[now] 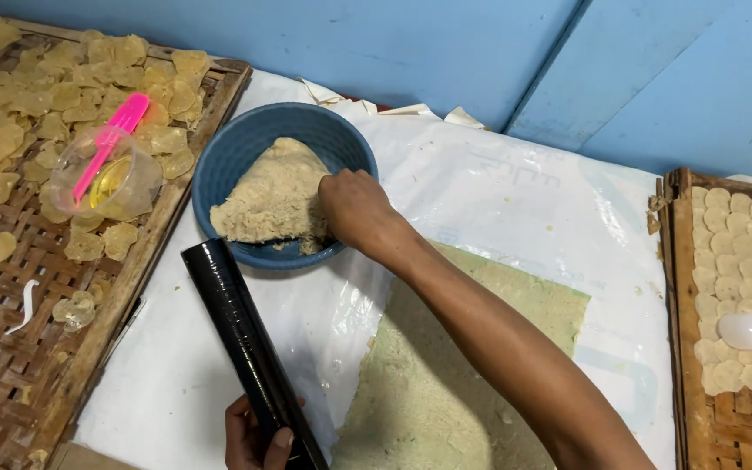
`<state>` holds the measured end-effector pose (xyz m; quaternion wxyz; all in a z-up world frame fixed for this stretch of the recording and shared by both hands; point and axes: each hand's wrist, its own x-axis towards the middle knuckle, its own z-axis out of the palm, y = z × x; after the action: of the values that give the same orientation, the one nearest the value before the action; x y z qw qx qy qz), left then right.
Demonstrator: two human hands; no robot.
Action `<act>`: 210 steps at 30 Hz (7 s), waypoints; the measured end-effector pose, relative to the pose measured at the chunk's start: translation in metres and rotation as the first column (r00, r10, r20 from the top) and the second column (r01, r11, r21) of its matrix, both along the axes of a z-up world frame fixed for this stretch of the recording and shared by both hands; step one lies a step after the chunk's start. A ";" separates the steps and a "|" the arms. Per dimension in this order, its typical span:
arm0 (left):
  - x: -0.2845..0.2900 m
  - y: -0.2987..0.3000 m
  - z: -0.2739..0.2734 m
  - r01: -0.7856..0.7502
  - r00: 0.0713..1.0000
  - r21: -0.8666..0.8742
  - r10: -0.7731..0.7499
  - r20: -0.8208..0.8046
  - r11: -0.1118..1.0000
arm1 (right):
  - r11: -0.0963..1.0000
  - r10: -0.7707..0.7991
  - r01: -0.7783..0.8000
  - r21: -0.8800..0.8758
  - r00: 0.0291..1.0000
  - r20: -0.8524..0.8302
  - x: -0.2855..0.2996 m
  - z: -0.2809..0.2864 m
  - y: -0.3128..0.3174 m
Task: Rolling out dough into a thin sheet and cutting it into small circular pieces using a mold.
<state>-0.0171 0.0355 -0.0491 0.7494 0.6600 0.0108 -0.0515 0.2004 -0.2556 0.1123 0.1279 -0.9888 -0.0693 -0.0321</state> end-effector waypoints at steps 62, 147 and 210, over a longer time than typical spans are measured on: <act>0.000 -0.043 0.107 -0.019 0.951 -0.073 0.040 0.308 0.997 | 0.743 0.311 -0.267 0.614 0.950 0.037 -0.023 -0.039 -0.027; 0.065 -0.265 0.118 -0.089 0.138 0.941 -0.931 0.337 0.327 | 0.843 -0.524 0.530 -0.096 0.848 0.079 -0.290 -0.026 -0.163; 0.194 -0.352 0.126 0.095 0.341 0.900 -0.863 0.372 0.425 | 0.954 -0.300 0.280 0.108 0.868 0.397 -0.232 -0.052 -0.219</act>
<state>0.1766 -0.3167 0.0773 0.2426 0.8045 -0.5418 0.0195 -0.0312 -0.4741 0.0606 0.1276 -0.9559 0.0555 -0.2586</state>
